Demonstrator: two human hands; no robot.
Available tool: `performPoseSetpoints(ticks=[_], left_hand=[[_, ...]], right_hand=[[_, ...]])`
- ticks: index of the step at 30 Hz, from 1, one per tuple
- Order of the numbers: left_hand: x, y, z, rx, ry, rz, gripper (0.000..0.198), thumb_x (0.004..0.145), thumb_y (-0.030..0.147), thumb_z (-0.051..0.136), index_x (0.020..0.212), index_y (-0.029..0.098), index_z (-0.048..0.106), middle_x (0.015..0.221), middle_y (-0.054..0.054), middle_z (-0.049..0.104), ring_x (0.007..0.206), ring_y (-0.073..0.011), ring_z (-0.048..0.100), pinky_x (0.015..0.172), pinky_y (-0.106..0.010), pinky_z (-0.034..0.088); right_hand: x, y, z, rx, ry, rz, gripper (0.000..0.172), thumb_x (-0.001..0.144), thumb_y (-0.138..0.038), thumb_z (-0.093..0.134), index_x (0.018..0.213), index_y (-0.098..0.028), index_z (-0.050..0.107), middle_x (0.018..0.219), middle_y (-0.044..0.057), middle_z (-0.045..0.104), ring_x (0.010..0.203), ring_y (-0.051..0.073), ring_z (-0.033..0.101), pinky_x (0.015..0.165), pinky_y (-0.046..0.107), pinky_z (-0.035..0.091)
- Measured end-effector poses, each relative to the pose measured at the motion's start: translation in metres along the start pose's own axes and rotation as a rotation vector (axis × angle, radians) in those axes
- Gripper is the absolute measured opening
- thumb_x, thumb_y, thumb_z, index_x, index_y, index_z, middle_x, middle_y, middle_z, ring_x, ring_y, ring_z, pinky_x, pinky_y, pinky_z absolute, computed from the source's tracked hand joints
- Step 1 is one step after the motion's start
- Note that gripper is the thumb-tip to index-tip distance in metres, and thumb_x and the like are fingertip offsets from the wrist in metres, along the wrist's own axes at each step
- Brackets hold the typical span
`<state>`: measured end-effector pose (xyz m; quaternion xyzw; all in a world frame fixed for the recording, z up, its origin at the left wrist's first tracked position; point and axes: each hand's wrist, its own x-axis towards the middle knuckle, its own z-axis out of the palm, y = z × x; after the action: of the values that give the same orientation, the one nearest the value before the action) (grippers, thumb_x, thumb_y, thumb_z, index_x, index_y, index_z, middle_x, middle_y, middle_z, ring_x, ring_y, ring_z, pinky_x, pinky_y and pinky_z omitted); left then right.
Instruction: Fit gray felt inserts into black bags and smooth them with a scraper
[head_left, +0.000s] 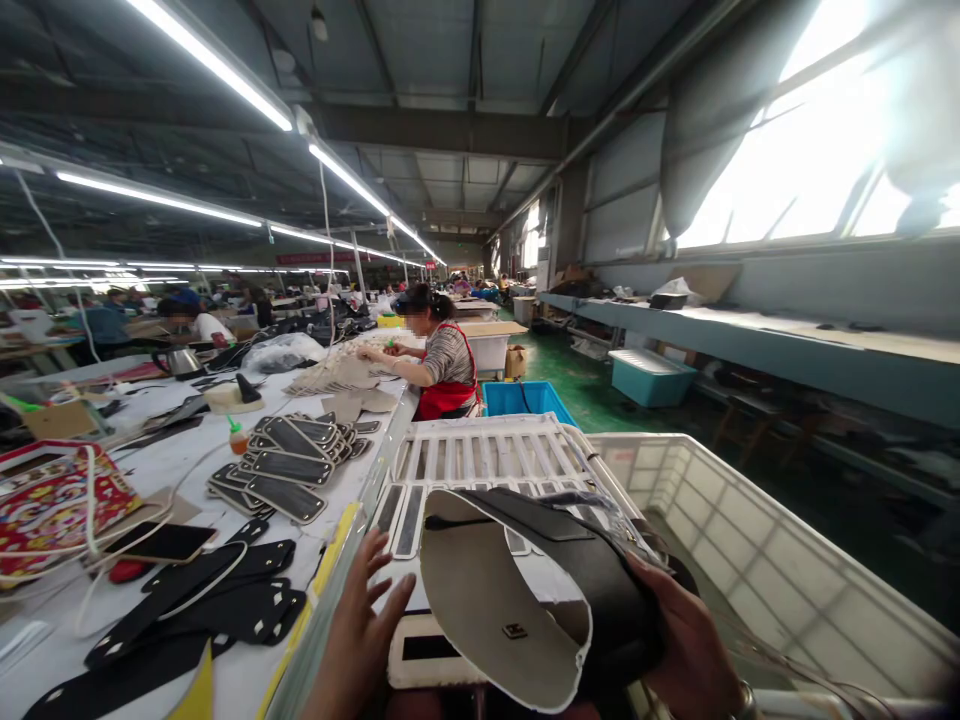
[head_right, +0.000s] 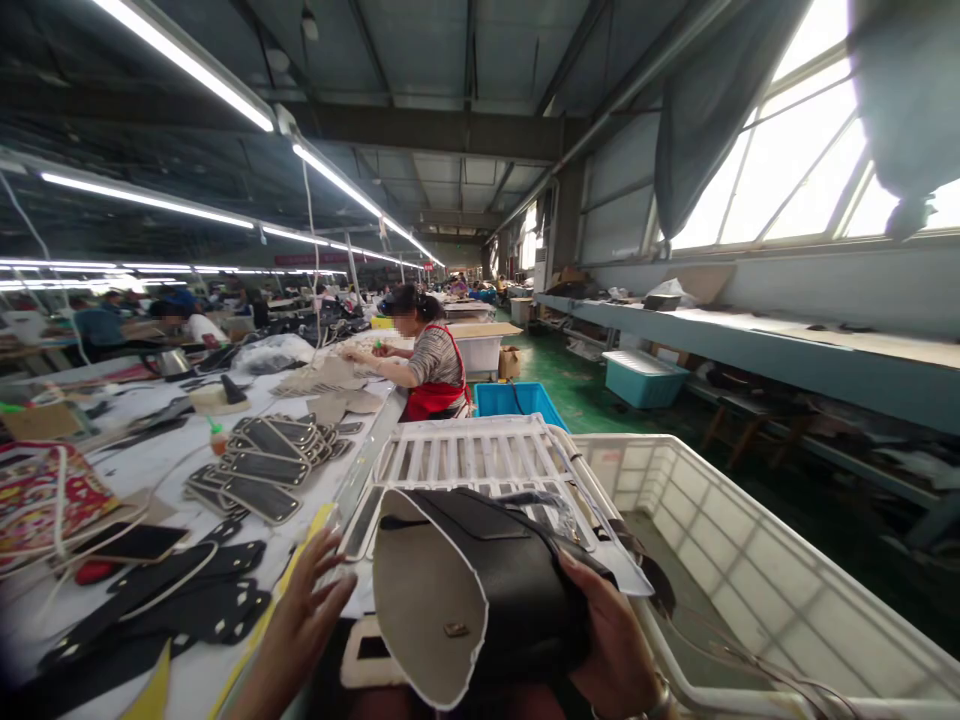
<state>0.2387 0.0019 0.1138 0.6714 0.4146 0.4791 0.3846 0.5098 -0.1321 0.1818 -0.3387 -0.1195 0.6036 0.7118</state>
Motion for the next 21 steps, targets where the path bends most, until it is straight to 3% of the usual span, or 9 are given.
performPoseSetpoints(ticks=[2, 4, 5, 10, 14, 18, 21], left_hand=[[0.013, -0.006, 0.002, -0.018, -0.184, -0.187, 0.045, 0.078, 0.053, 0.052, 0.103, 0.015, 0.054, 0.086, -0.008, 0.066, 0.071, -0.0189, 0.064, 0.057, -0.028, 0.052], [0.018, -0.011, 0.007, -0.041, -0.377, -0.305, 0.044, 0.077, 0.058, 0.047, 0.071, 0.015, 0.055, 0.050, -0.001, 0.058, 0.043, -0.0139, 0.055, 0.042, -0.023, 0.043], [0.018, -0.013, 0.010, -0.054, -0.418, -0.329, 0.046, 0.077, 0.059, 0.046, 0.063, 0.016, 0.051, 0.043, 0.001, 0.053, 0.037, -0.0123, 0.050, 0.038, -0.022, 0.039], [0.006, -0.013, 0.013, -0.199, -0.410, -0.350, 0.044, 0.075, 0.059, 0.052, 0.060, 0.017, 0.050, 0.045, 0.003, 0.054, 0.037, -0.0106, 0.050, 0.039, -0.020, 0.038], [-0.001, -0.008, 0.006, -0.407, -0.431, -0.420, 0.042, 0.077, 0.054, 0.055, 0.067, 0.014, 0.057, 0.053, 0.001, 0.057, 0.045, -0.0097, 0.052, 0.047, -0.020, 0.043], [-0.004, -0.009, -0.001, -0.567, -0.461, -0.380, 0.034, 0.078, 0.047, 0.059, 0.081, 0.013, 0.062, 0.064, 0.000, 0.061, 0.057, -0.0105, 0.056, 0.054, -0.019, 0.044], [-0.005, -0.013, -0.003, -0.583, -0.468, -0.342, 0.031, 0.076, 0.043, 0.063, 0.086, 0.014, 0.064, 0.069, 0.000, 0.063, 0.062, -0.0119, 0.058, 0.058, -0.021, 0.046]], right_hand=[[-0.001, 0.002, 0.002, -0.017, 0.017, -0.003, 0.019, 0.068, -0.023, 0.069, 0.085, -0.016, 0.072, 0.071, 0.007, 0.071, 0.069, 0.024, 0.067, 0.075, 0.038, 0.054], [-0.002, 0.004, 0.004, -0.027, 0.037, -0.009, 0.017, 0.065, -0.024, 0.071, 0.080, -0.016, 0.072, 0.069, 0.007, 0.071, 0.069, 0.025, 0.067, 0.075, 0.038, 0.054], [-0.002, 0.005, 0.005, -0.031, 0.046, -0.014, 0.017, 0.064, -0.024, 0.071, 0.078, -0.016, 0.072, 0.069, 0.006, 0.070, 0.069, 0.025, 0.067, 0.075, 0.038, 0.054], [-0.006, 0.004, 0.006, -0.032, 0.094, -0.017, 0.013, 0.061, -0.022, 0.072, 0.074, -0.018, 0.072, 0.062, 0.004, 0.069, 0.061, 0.022, 0.066, 0.070, 0.035, 0.056], [-0.004, 0.004, 0.005, -0.009, 0.140, -0.061, 0.015, 0.059, -0.020, 0.073, 0.074, -0.019, 0.072, 0.069, 0.003, 0.071, 0.056, 0.018, 0.065, 0.057, 0.027, 0.057], [-0.002, 0.003, 0.004, -0.048, 0.162, -0.070, 0.014, 0.059, -0.021, 0.074, 0.072, -0.019, 0.072, 0.063, 0.002, 0.069, 0.048, 0.017, 0.062, 0.044, 0.024, 0.054], [-0.006, 0.001, 0.000, -0.069, 0.144, -0.089, 0.013, 0.059, -0.021, 0.074, 0.072, -0.019, 0.071, 0.060, 0.002, 0.068, 0.048, 0.017, 0.061, 0.045, 0.026, 0.053]])
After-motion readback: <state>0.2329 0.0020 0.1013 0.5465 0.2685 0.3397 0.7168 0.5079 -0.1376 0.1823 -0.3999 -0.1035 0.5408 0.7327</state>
